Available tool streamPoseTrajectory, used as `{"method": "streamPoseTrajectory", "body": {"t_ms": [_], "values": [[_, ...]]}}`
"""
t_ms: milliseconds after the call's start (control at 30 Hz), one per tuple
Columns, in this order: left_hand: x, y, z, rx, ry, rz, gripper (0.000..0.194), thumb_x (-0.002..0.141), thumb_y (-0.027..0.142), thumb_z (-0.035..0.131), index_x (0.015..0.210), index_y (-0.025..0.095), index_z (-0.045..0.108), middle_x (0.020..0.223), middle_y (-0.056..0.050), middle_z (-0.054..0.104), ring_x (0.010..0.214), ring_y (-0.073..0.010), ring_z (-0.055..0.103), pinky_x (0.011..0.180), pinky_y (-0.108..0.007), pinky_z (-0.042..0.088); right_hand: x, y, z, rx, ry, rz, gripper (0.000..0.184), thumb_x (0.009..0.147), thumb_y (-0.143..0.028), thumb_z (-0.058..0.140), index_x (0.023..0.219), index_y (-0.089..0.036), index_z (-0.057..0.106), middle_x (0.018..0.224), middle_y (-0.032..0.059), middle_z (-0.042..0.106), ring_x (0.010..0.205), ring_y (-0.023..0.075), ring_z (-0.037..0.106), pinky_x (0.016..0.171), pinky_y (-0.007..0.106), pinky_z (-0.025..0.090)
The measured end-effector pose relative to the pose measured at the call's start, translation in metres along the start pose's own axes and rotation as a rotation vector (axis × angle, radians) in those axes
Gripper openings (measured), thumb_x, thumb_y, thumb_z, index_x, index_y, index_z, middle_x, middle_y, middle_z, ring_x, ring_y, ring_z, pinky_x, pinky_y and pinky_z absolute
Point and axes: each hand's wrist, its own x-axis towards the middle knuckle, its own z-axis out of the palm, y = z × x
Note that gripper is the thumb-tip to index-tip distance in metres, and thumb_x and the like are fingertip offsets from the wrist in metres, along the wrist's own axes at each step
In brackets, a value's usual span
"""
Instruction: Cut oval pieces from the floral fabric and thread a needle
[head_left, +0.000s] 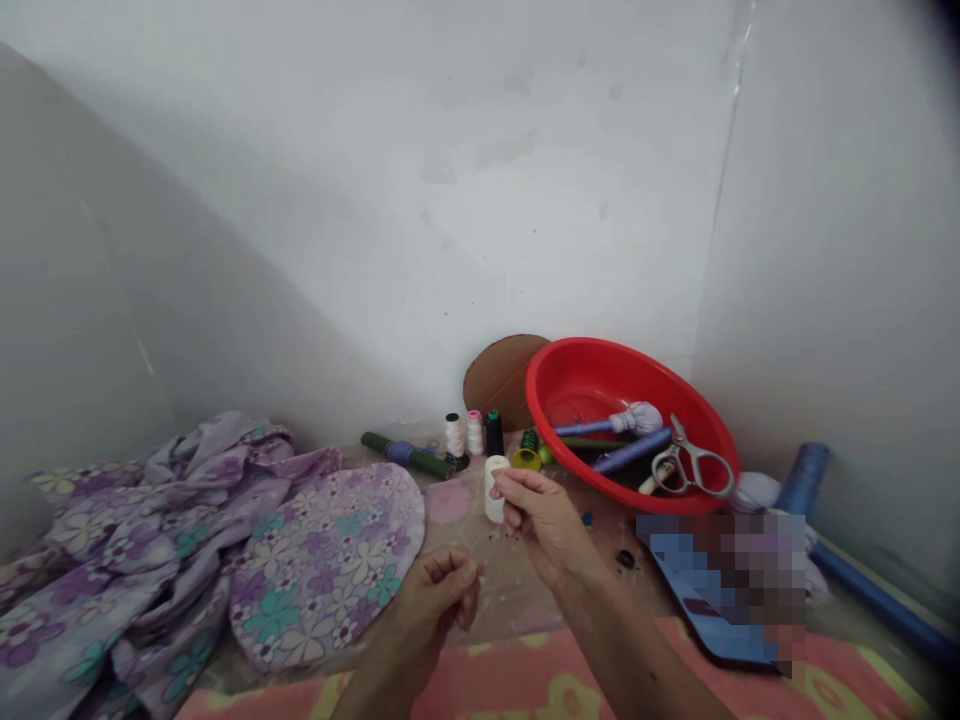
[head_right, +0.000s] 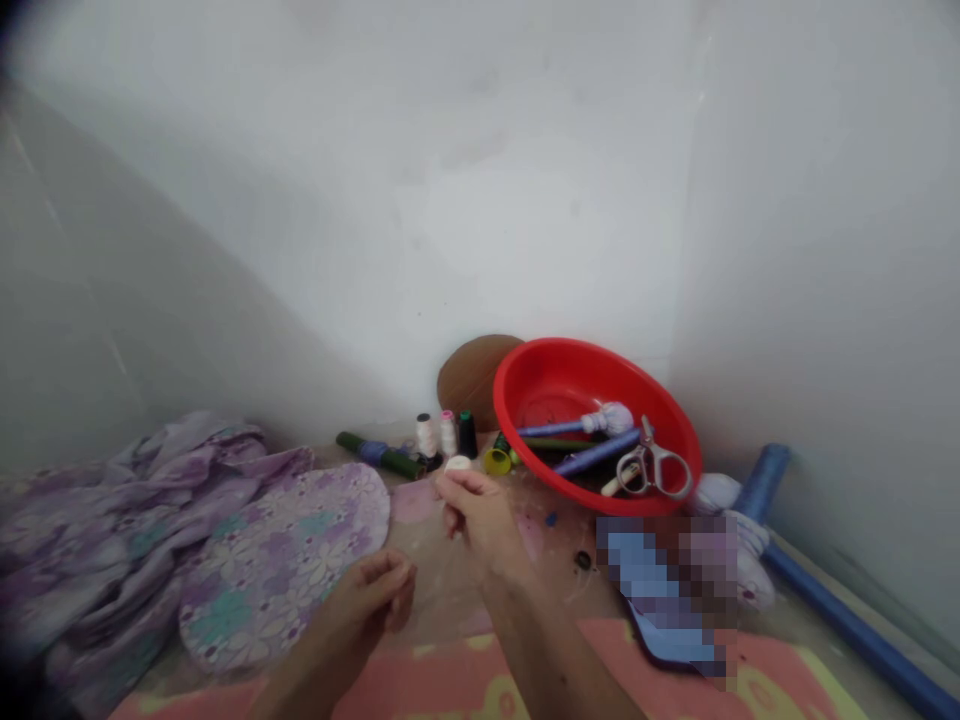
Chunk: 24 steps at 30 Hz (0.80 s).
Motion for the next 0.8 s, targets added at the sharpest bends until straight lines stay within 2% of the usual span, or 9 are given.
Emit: {"method": "streamPoseTrajectory", "body": {"t_ms": [300, 433, 567, 733, 800], "values": [[-0.005, 0.012, -0.010, 0.005, -0.026, 0.024, 0.030, 0.065, 0.033, 0.062, 0.050, 0.013, 0.046, 0.039, 0.004, 0.042, 0.037, -0.0040, 0.032, 0.041, -0.020, 0.016, 0.001, 0.004, 0.000, -0.077, -0.053, -0.020, 0.016, 0.064, -0.026, 0.061, 0.074, -0.013, 0.062, 0.062, 0.0004, 0.058, 0.036, 0.0017, 0.034, 0.037, 0.017, 0.028], [-0.007, 0.016, -0.023, 0.005, -0.060, 0.011, 0.028, 0.064, 0.033, 0.063, 0.050, 0.014, 0.047, 0.039, 0.005, 0.041, 0.035, -0.0038, 0.031, 0.039, -0.019, 0.015, 0.002, 0.004, -0.002, -0.085, -0.022, -0.043, 0.016, 0.063, -0.027, 0.062, 0.068, -0.012, 0.062, 0.064, 0.0016, 0.059, 0.037, 0.0022, 0.035, 0.037, 0.018, 0.030], [-0.008, 0.019, -0.034, 0.007, -0.104, 0.003, 0.029, 0.062, 0.034, 0.064, 0.050, 0.014, 0.048, 0.036, 0.005, 0.041, 0.032, -0.0029, 0.028, 0.037, -0.019, 0.015, 0.005, 0.003, -0.007, -0.080, 0.004, -0.061, 0.018, 0.062, -0.029, 0.063, 0.069, -0.012, 0.063, 0.055, 0.0002, 0.057, 0.036, 0.0028, 0.034, 0.036, 0.018, 0.030], [-0.010, 0.023, -0.039, 0.076, -0.046, -0.019, 0.031, 0.059, 0.038, 0.066, 0.048, 0.014, 0.051, 0.031, 0.005, 0.040, 0.029, -0.0027, 0.029, 0.034, -0.018, 0.015, 0.008, -0.001, -0.011, -0.055, 0.044, -0.097, 0.018, 0.063, -0.029, 0.063, 0.070, -0.012, 0.062, 0.068, 0.0036, 0.062, 0.036, 0.0019, 0.035, 0.035, 0.017, 0.028], [-0.010, 0.025, -0.041, 0.127, -0.006, -0.050, 0.031, 0.057, 0.039, 0.066, 0.048, 0.013, 0.052, 0.033, 0.003, 0.045, 0.028, -0.0032, 0.031, 0.033, -0.018, 0.015, 0.008, -0.003, -0.012, -0.039, 0.049, -0.102, 0.018, 0.064, -0.028, 0.062, 0.072, -0.013, 0.062, 0.069, 0.0039, 0.062, 0.036, 0.0019, 0.036, 0.036, 0.017, 0.030]]}}
